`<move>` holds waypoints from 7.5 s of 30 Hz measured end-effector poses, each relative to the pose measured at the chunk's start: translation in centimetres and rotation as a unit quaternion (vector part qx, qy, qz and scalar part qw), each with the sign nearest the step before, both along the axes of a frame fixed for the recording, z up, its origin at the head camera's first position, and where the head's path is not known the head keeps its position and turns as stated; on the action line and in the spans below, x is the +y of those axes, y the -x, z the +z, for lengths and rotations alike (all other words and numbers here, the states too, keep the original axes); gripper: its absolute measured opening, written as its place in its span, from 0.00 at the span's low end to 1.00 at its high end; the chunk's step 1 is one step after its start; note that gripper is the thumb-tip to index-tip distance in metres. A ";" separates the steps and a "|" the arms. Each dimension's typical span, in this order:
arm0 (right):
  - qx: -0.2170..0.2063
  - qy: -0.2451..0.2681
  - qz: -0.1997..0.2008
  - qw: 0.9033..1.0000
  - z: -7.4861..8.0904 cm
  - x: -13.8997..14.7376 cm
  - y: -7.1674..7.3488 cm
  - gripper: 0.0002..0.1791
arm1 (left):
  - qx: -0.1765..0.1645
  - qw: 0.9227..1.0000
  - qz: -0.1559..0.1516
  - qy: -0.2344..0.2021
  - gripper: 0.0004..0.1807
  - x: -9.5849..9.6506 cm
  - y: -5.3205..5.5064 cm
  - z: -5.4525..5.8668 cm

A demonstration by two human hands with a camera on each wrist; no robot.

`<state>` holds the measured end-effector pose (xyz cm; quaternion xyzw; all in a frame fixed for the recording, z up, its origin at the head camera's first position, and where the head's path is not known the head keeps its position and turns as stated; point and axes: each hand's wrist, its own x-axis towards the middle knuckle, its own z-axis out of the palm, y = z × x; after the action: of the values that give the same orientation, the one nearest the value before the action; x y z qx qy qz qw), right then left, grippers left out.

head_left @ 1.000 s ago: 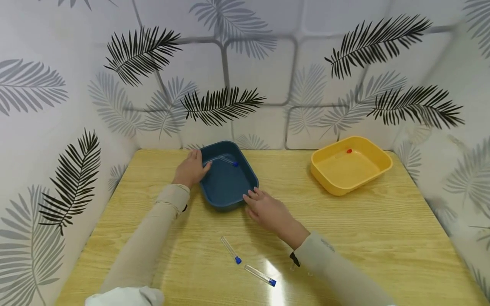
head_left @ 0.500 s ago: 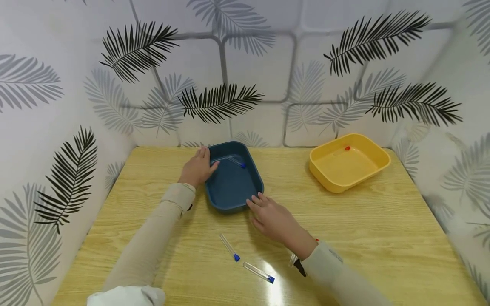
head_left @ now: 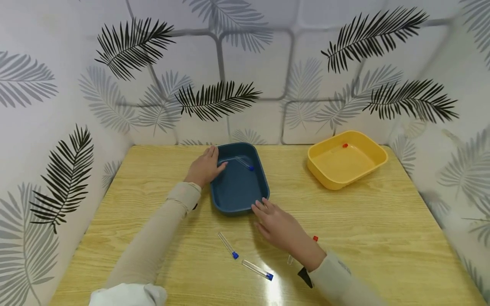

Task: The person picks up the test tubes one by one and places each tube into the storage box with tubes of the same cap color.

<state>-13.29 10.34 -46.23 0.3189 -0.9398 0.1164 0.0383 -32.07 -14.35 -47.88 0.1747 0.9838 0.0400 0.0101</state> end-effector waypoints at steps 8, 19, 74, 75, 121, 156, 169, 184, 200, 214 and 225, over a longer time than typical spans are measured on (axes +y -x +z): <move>-0.007 0.058 0.006 0.998 0.0 0.9 -1.3 0.23 | -0.007 1.000 -0.019 -0.004 0.40 1.2 -0.4 0.1; -0.055 0.046 -0.004 0.997 0.0 1.6 -2.4 0.25 | -0.004 0.999 -0.040 0.004 0.40 2.7 -1.2 0.5; -0.071 0.088 0.001 0.994 -0.8 3.1 -4.6 0.26 | 0.017 0.998 -0.061 -0.006 0.36 4.5 -2.5 0.2; -0.073 0.088 0.001 0.993 -0.8 3.1 -4.5 0.26 | 0.018 0.998 -0.061 0.000 0.36 4.5 -2.4 0.2; -0.198 0.104 -0.270 0.936 2.4 27.0 7.3 0.46 | -0.029 0.971 -0.232 0.051 0.44 23.8 -5.1 4.1; -0.112 0.043 -0.354 0.927 -0.7 27.6 11.5 0.43 | 0.029 0.961 -0.233 0.143 0.38 27.0 -6.1 2.7; -0.108 0.020 -0.337 0.935 -0.4 27.1 12.2 0.40 | 0.030 0.956 -0.248 0.154 0.30 26.8 -6.6 3.0; -0.125 -0.019 -0.304 0.944 -0.2 27.0 13.4 0.37 | 0.035 0.949 -0.258 0.177 0.30 26.6 -8.6 3.3; -0.150 -0.036 -0.279 0.948 0.7 25.5 14.5 0.36 | -0.065 0.950 -0.236 0.192 0.27 26.8 -10.6 5.3; -0.176 -0.036 -0.266 0.947 1.6 23.7 15.8 0.41 | -0.104 0.958 -0.227 0.140 0.17 26.6 -12.2 6.0; -0.168 -0.028 -0.234 0.957 1.6 22.3 16.4 0.37 | -0.084 0.948 -0.251 0.178 0.23 26.9 -14.0 6.2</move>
<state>-29.67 32.63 -44.66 0.0666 -0.9840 0.1293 -0.1025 -18.12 12.50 -41.65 0.4076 0.8947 -0.1246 0.1335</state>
